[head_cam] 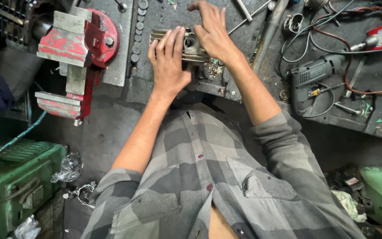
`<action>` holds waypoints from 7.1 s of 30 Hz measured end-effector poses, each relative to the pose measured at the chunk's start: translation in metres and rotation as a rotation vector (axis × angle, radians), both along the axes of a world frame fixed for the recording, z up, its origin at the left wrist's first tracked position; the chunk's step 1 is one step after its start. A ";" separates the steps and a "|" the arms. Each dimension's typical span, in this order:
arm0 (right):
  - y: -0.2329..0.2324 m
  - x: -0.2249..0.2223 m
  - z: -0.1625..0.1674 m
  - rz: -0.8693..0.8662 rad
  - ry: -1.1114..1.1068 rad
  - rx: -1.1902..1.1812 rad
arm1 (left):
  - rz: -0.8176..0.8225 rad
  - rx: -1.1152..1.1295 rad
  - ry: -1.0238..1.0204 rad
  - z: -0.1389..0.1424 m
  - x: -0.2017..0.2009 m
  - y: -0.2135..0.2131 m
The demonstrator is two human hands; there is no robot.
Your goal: The person works on a motorcycle engine cylinder head at a cluttered workbench. They use a socket wrench with a rod to loosen and tighten fasteners, fit a valve into the head, tap it with a hammer, press the assembly by hand, and finally pick up a cloth and walk away from the bench.
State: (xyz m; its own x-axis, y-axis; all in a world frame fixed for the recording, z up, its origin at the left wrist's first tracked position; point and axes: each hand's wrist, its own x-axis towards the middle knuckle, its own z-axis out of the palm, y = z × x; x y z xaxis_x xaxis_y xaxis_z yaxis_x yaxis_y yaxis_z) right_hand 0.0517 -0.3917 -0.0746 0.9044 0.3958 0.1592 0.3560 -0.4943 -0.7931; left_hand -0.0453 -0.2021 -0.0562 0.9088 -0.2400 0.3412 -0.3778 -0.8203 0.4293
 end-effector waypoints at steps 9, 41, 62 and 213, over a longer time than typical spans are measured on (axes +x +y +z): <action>-0.003 -0.006 -0.005 -0.016 -0.026 -0.014 | 0.018 0.099 -0.014 -0.003 -0.002 0.002; 0.008 -0.009 0.009 -0.073 0.236 0.199 | -0.149 -0.172 0.053 -0.011 -0.006 0.018; 0.006 -0.006 0.000 0.034 0.038 0.241 | 0.009 0.061 -0.082 -0.013 0.001 0.007; 0.141 0.117 0.089 0.311 -0.098 -0.491 | 0.309 -1.795 1.413 -0.074 -0.092 0.063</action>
State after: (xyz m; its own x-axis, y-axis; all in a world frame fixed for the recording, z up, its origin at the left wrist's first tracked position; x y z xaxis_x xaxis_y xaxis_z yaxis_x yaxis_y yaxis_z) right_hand 0.1682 -0.2504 0.0144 0.7244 0.6886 -0.0326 0.6033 -0.6562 -0.4532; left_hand -0.1373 -0.1387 -0.1297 0.6219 -0.3799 -0.6848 0.7268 0.6057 0.3240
